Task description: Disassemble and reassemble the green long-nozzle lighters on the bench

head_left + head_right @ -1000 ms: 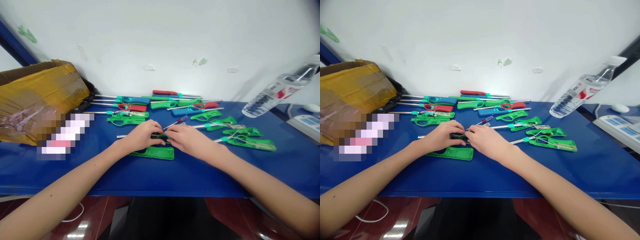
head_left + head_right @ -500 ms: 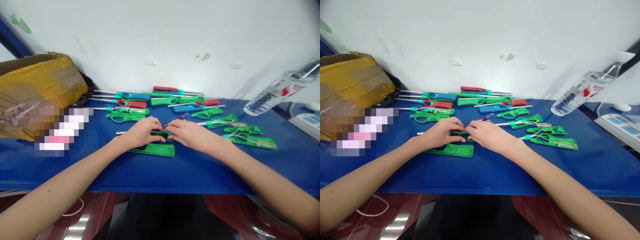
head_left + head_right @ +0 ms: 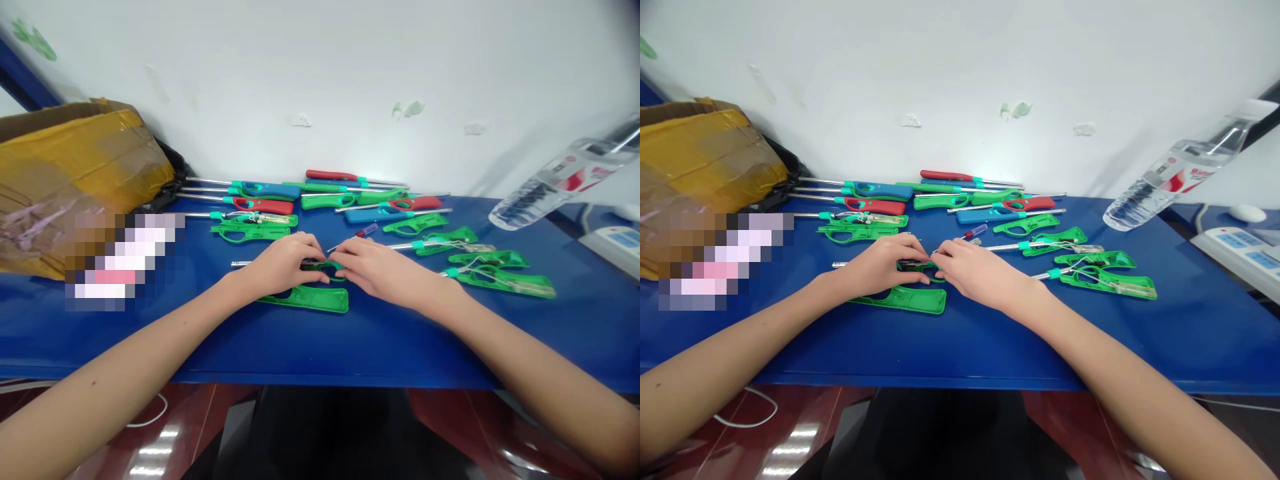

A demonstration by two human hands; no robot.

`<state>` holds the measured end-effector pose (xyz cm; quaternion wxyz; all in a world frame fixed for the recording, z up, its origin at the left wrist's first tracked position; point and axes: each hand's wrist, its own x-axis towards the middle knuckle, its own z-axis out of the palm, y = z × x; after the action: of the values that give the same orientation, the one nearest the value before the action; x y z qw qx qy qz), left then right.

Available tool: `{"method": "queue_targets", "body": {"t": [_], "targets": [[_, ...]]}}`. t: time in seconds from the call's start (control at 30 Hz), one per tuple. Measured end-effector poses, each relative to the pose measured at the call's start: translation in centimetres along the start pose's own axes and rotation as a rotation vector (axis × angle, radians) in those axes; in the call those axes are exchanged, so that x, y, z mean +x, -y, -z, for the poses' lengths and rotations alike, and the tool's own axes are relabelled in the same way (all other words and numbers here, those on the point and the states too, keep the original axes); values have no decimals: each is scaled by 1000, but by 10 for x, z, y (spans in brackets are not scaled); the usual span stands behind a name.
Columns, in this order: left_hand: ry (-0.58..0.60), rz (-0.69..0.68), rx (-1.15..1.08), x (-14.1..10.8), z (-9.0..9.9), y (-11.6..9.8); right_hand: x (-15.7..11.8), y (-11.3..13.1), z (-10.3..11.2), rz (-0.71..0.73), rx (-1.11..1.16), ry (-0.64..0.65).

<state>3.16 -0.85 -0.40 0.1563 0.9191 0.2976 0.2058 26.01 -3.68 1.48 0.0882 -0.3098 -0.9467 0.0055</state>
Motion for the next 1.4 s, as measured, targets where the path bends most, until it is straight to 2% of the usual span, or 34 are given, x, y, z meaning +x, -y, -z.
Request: {"method": "queue_targets", "body": {"t": [0.3, 0.63, 1.4], "targets": [[0, 58, 0, 2, -2, 1, -4, -4, 5, 26, 76, -7], [1, 59, -1, 2, -2, 0, -3, 3, 5, -8, 47, 22], [9, 52, 30, 2, -3, 0, 2, 6, 5, -47, 54, -7]]}}
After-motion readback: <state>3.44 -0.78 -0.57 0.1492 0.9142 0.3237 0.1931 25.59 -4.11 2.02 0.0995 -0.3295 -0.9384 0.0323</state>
